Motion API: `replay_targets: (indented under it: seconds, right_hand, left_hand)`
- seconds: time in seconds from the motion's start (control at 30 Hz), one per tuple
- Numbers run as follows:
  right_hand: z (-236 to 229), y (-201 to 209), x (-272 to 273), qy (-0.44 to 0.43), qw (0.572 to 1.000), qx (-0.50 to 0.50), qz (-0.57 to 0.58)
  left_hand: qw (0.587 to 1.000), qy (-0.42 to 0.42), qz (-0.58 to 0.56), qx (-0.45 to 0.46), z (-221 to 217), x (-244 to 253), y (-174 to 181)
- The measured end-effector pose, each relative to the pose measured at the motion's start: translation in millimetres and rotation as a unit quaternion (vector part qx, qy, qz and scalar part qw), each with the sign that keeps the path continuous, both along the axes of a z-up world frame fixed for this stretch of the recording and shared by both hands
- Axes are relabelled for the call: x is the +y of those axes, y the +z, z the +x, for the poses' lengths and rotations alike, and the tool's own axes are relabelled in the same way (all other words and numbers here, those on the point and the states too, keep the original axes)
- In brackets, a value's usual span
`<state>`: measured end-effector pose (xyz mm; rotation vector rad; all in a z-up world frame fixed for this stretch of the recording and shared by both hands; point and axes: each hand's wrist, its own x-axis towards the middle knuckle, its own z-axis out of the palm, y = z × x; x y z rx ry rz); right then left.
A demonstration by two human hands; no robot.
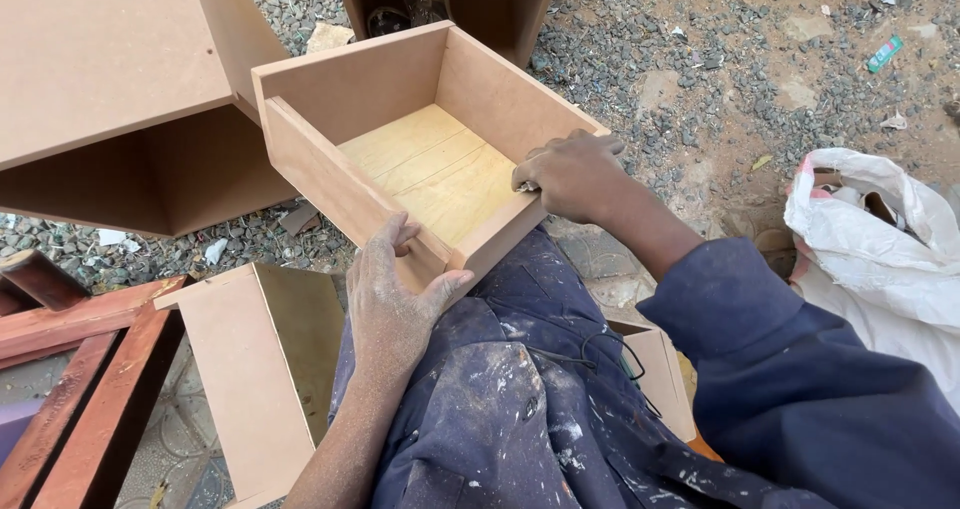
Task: Sanding the top edges of a wooden drawer box by hand using sandpaper to smooth the surface.
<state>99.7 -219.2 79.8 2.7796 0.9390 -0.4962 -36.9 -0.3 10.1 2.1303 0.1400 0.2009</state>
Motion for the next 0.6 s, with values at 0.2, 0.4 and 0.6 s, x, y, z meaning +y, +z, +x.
replay_targets:
  seconds: [0.2,0.4,0.6]
  right_hand:
    - [-48.8,6.2,39.2,0.120,0.961,-0.008,0.248]
    - [-51.7,16.9,41.3,0.120,0.894,0.053,0.429]
    - [20.1,-74.9,-49.4,-0.108,0.988,-0.024,0.109]
  left_hand:
    - [1.000,0.007,-0.010,0.001,0.8,0.0,-4.8]
    - [1.000,0.002,-0.009,0.007,0.9,4.0,-1.3]
    - [1.000,-0.009,-0.003,0.008,1.0,3.1,-2.2]
